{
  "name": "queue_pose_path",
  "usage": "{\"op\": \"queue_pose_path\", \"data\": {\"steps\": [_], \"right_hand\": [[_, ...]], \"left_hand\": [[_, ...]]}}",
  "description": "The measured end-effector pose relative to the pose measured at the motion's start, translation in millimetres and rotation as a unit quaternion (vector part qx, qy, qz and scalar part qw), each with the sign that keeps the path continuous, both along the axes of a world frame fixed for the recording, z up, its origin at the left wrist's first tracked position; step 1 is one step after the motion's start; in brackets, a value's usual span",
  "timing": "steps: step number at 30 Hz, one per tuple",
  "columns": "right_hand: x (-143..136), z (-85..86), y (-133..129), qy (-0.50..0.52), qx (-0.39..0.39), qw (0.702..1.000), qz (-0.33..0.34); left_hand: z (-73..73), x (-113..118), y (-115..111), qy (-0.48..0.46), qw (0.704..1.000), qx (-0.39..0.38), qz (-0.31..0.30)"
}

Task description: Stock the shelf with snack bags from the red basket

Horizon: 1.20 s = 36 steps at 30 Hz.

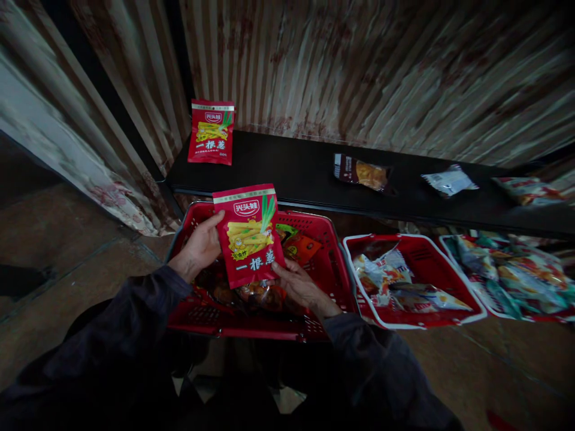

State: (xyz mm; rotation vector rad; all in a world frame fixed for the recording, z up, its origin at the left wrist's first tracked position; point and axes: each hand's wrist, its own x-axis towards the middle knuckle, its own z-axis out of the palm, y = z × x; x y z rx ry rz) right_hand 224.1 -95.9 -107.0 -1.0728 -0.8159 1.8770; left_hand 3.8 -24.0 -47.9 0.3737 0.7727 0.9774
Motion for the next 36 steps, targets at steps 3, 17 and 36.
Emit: {"op": "queue_pose_path", "data": {"steps": [3,17,36], "right_hand": [[-1,4.3,-1,0.008,-0.001,1.0,0.004],[-5,18.7,-5,0.029,-0.028,0.999,-0.003],[10,24.3,17,0.027,0.024,0.97,-0.239]], "left_hand": [[-1.0,5,-7,-0.003,1.0,0.013,-0.028],[-15.1,14,-19,0.023,0.997,0.009,-0.069],[-22.5,27,-41,0.066,0.981,-0.012,-0.183]]}}
